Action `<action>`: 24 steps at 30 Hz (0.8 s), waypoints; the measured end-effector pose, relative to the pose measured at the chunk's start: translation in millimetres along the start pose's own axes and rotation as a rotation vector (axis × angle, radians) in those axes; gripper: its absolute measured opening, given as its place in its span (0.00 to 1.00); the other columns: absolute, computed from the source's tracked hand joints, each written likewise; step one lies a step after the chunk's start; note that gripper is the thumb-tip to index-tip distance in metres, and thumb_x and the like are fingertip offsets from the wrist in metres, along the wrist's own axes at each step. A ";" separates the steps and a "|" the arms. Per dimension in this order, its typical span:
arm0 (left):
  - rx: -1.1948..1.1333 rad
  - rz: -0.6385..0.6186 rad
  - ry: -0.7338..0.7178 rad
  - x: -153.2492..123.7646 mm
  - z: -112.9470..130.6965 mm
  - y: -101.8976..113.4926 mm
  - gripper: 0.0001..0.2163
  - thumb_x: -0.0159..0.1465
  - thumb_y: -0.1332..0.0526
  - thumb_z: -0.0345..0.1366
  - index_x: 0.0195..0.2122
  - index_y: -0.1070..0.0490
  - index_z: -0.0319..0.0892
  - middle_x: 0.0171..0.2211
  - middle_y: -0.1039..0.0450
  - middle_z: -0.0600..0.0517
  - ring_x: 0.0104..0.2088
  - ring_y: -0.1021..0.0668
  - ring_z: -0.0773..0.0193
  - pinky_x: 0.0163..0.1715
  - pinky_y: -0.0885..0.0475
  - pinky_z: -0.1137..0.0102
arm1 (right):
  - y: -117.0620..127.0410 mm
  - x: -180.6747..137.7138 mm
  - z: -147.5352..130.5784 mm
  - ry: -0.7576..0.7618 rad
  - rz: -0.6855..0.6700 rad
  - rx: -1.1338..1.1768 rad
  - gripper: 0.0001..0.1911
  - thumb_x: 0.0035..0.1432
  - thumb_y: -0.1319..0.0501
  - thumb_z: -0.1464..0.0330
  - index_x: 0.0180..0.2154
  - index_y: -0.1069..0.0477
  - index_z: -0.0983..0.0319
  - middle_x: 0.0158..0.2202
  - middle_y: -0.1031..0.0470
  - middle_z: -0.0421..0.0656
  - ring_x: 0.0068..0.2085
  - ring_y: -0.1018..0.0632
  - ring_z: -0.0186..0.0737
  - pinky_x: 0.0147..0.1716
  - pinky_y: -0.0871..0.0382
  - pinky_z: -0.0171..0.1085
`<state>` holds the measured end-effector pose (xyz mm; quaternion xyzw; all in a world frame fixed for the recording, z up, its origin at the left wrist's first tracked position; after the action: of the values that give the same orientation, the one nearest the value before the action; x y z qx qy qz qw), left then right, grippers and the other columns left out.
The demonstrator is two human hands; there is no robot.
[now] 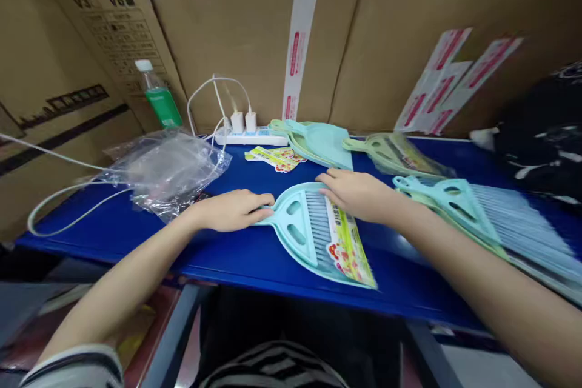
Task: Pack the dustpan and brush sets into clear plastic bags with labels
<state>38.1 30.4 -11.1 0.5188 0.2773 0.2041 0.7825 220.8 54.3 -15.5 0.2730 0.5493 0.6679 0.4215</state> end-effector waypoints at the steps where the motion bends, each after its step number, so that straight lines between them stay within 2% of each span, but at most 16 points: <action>1: -0.003 0.004 -0.002 0.1 0.3 0.4 0.11 0.70 0.56 0.42 0.35 0.41 0.44 0.26 0.36 0.56 0.27 0.32 0.65 0.30 0.40 0.71 | 0.6 -1.2 -1.1 0.006 0.008 -0.002 0.16 0.66 0.53 0.70 0.48 0.31 0.68 0.44 0.26 0.52 0.44 0.23 0.47 0.38 0.33 0.38; 24: 0.015 0.007 0.017 0.8 0.1 0.3 0.12 0.69 0.57 0.43 0.34 0.41 0.44 0.26 0.35 0.55 0.27 0.31 0.64 0.30 0.39 0.70 | -2.8 -1.6 -0.2 0.064 0.117 0.024 0.14 0.64 0.52 0.70 0.44 0.30 0.67 0.40 0.25 0.52 0.39 0.22 0.46 0.33 0.34 0.38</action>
<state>38.8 30.9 -10.9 0.5240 0.2836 0.2092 0.7754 222.2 53.0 -18.1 0.2880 0.5536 0.6932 0.3606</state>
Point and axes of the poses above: each hand's wrist, its own x-axis towards the middle knuckle, its own y-axis out of the back of the hand, z = x × y, the point moved 5 cm from there along x, towards the middle knuckle
